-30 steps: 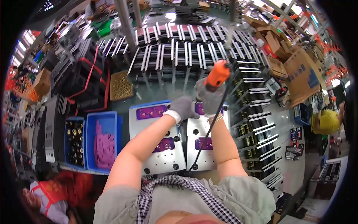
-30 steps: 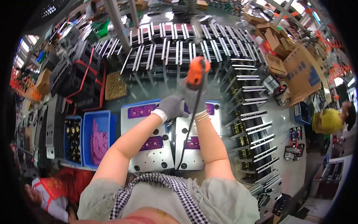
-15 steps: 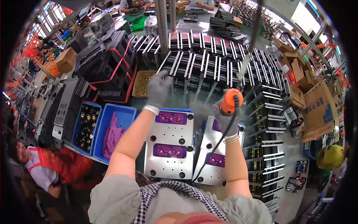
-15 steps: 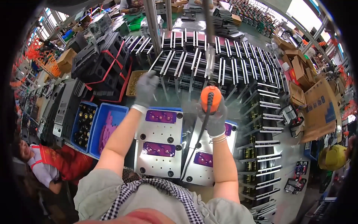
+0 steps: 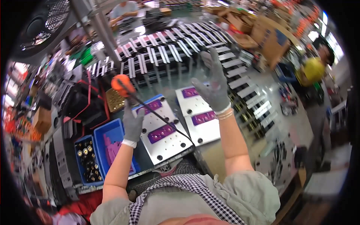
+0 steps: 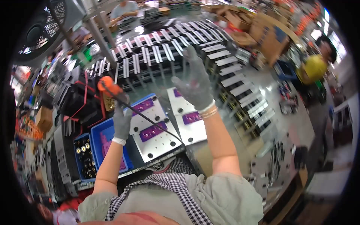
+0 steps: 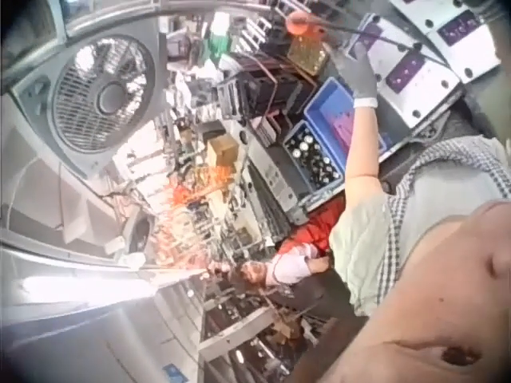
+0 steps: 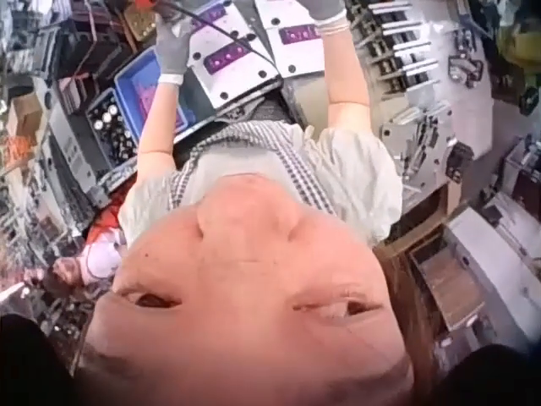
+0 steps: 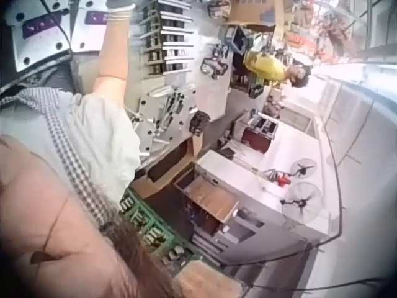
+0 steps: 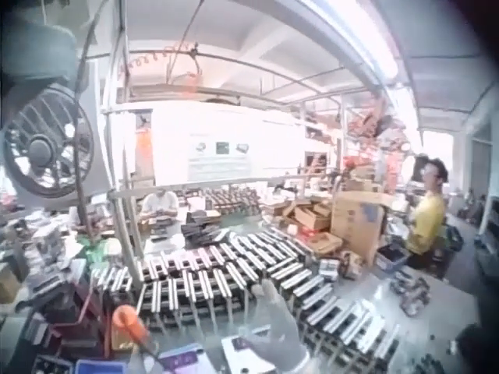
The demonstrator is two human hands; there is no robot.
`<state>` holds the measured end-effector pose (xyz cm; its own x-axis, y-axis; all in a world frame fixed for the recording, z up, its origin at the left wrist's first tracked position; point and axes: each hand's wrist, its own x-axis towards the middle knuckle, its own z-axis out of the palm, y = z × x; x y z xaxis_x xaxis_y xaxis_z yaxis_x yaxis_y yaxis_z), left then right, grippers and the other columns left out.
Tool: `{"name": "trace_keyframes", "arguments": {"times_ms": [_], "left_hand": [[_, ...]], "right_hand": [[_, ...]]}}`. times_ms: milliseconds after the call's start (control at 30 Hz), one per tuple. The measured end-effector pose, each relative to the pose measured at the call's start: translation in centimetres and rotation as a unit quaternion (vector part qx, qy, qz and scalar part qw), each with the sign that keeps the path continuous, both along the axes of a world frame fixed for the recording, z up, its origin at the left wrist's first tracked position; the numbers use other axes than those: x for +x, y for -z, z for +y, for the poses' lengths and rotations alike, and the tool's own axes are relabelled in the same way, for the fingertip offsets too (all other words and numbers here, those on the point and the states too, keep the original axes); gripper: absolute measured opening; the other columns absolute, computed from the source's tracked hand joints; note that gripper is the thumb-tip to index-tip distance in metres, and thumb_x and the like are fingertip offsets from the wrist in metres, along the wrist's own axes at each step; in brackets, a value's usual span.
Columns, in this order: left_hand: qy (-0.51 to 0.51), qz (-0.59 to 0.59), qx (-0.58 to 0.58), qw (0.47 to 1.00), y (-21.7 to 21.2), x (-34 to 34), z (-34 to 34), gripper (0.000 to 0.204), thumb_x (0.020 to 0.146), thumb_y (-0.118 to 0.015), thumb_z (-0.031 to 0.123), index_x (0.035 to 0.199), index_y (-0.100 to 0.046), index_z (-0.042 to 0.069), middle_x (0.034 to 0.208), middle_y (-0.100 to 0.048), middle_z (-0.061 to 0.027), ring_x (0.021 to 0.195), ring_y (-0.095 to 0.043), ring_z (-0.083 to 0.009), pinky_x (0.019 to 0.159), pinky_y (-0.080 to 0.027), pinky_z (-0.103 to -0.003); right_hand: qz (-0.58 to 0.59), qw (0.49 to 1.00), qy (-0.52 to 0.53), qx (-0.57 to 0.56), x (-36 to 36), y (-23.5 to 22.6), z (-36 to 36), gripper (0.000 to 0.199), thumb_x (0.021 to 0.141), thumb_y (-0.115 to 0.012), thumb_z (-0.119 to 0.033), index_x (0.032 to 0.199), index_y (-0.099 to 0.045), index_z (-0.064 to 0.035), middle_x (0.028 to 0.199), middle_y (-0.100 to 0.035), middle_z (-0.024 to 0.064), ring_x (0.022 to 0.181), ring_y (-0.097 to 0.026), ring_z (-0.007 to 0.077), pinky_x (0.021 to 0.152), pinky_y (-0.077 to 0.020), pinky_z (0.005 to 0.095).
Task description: Assembling electronic components by attaching panels to a housing base using a power screwdriver.
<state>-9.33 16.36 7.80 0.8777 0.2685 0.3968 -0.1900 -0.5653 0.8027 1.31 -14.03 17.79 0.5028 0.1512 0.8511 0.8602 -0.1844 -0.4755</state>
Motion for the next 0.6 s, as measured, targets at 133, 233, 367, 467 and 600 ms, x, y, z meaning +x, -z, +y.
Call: {"name": "trace_keyframes", "arguments": {"times_ms": [133,233,367,467,600], "left_hand": [[0.048,0.002,-0.148,0.988,1.1,-7.6,0.8,0.069,0.097,-0.061,0.025,0.150,-0.031,-0.007,0.150,-0.043,-0.0270,0.140,-0.044,-0.0347,0.116,-0.032,-0.040],[-0.032,0.077,-0.034,0.996,1.9,-15.5,2.8,0.070,0.099,-0.060,0.033,0.149,-0.033,-0.009,0.152,-0.041,-0.0282,0.142,-0.040,-0.0373,0.117,-0.030,-0.041],[-0.011,0.136,0.074,0.988,2.2,-25.6,5.8,0.066,0.097,-0.061,0.031,0.146,-0.040,-0.006,0.146,-0.047,-0.0282,0.137,-0.044,-0.0412,0.114,-0.034,-0.043],[-0.028,0.089,0.081,0.992,1.4,-30.8,6.6,0.048,0.091,-0.064,0.020,0.133,-0.054,-0.001,0.125,-0.061,-0.0276,0.117,-0.059,-0.0402,0.097,-0.047,-0.043],[-0.096,0.177,-0.023,0.979,0.3,-34.0,4.6,0.059,0.096,-0.065,0.024,0.142,-0.046,-0.006,0.134,-0.059,-0.0247,0.120,-0.061,-0.0315,0.100,-0.048,-0.036]], "right_hand": [[-0.022,0.999,-0.046,0.020,-8.7,-2.5,3.4,0.098,0.077,-0.078,-0.007,0.158,-0.024,-0.0072,0.151,-0.045,0.0188,0.131,-0.053,0.0319,0.110,-0.0436,0.0419],[0.048,0.969,-0.240,0.025,-15.4,-4.0,9.5,0.107,0.084,-0.080,-0.016,0.162,-0.007,-0.0183,0.151,-0.042,0.0214,0.124,-0.057,0.0254,0.105,-0.0457,0.0423],[0.056,0.876,-0.475,0.062,-24.5,-5.8,16.3,0.124,0.082,-0.077,-0.001,0.158,0.014,-0.0357,0.154,-0.035,0.0287,0.111,-0.065,0.0214,0.088,-0.0570,0.0364],[0.000,0.832,-0.540,0.127,-29.1,-7.2,18.9,0.128,0.075,-0.069,0.011,0.156,0.022,-0.0270,0.163,-0.009,0.0275,0.130,-0.055,0.0329,0.071,-0.0587,0.0256],[-0.049,0.870,-0.476,0.116,-29.1,-9.2,18.1,0.127,0.075,-0.073,0.004,0.156,0.023,-0.0135,0.165,0.016,0.0185,0.146,-0.031,0.0354,0.092,-0.0545,0.0305]]}}
